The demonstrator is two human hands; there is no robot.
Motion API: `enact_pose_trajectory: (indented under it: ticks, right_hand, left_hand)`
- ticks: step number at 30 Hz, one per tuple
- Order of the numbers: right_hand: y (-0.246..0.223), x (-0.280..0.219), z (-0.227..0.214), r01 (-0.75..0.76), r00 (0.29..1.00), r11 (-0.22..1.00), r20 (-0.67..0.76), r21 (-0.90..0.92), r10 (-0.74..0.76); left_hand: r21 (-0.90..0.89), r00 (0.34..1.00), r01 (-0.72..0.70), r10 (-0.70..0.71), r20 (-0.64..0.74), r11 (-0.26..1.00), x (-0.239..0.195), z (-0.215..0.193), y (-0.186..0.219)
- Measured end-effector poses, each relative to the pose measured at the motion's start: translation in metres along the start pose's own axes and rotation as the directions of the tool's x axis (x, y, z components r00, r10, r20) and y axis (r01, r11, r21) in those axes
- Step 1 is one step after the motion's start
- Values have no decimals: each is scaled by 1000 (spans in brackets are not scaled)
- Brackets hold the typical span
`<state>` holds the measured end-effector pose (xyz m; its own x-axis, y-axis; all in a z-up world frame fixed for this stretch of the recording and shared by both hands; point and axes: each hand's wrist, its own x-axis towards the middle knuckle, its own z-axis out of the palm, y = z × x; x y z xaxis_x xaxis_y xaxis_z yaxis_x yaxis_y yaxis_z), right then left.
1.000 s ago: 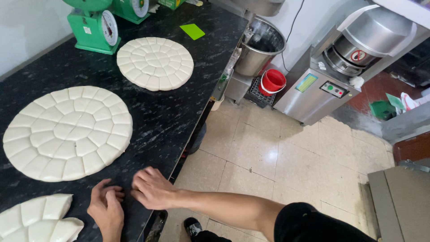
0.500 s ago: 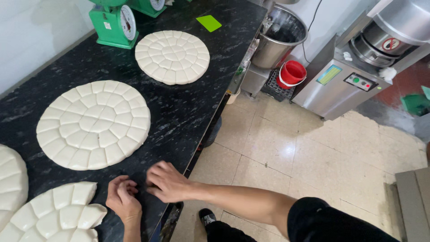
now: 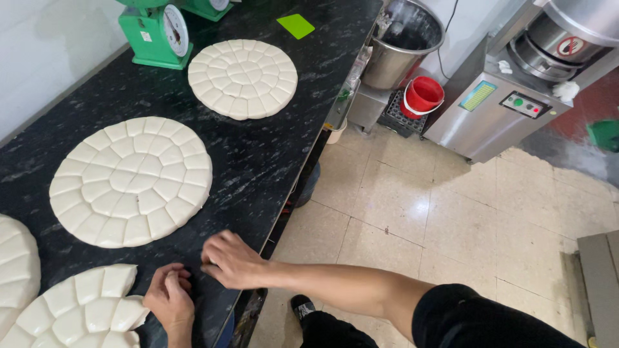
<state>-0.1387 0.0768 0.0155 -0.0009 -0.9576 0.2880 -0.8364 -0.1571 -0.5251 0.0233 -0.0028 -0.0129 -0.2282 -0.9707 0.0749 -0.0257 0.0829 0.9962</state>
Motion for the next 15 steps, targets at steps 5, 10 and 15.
enact_pose_trajectory:
  ticks: [5, 10, 15]
  right_hand:
    - [45, 1, -30, 13, 994, 998, 110, -58, -7]
    - [35, 70, -11, -156, 984, 987, -94, -46, 151]
    - [-4, 15, 1, 39, 998, 998, 38, 44, -41]
  left_hand:
    - [93, 999, -43, 40, 35, 995, 0, 1, 8]
    - [77, 999, -30, 29, 16, 997, 0, 4, 14]
    - [71, 997, -46, 50, -52, 996, -1, 3, 14]
